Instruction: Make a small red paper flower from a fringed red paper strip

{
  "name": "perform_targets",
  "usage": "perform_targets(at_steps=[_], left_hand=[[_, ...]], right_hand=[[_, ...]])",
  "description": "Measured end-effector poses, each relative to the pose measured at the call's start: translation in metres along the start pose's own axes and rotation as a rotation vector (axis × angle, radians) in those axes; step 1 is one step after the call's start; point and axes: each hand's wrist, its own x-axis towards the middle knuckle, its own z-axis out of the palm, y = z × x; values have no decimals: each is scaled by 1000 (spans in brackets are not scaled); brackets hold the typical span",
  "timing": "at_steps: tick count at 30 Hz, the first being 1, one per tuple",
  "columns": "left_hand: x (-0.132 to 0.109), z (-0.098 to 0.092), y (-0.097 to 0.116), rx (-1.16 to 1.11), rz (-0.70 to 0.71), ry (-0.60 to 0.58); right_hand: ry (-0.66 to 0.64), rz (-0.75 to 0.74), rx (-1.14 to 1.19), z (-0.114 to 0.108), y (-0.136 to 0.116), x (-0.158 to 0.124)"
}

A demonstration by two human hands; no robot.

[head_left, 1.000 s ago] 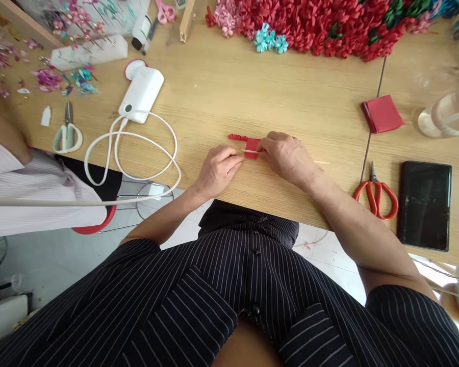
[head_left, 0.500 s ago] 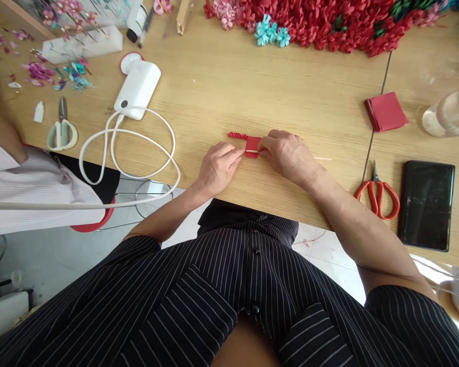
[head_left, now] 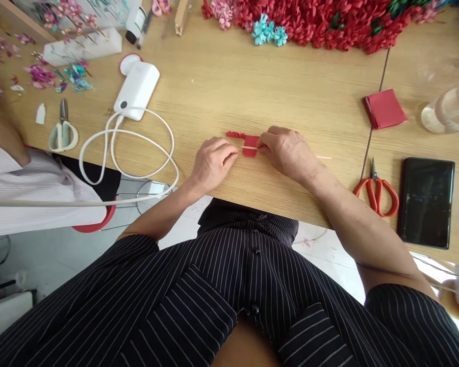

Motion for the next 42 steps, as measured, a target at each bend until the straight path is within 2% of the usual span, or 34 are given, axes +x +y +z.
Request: perform_targets(at_steps=[5,11,16,23,29,34,42], left_hand=[[-12,2,2,-37,67,33],[-11,5,5,-71,51,42],[-10,8,4,-49,11,14],[-2,9,7,-27,3,44],[-14,4,9,-90,30,71],[-16,7,11,-80,47,65],[-13,7,11,-82,-54,13]], right_hand=[[-13,4,6,-2,0,-1],[-64,8,-10,-5,-3,-1],[-66,11,-11,-4,-4,-1],[-62,6,-20,-2,-4,0],[10,-27,15,-3,2,-2],[-36,-16,12,-6,2,-1],[-43,-42,12,-4,1,-2]])
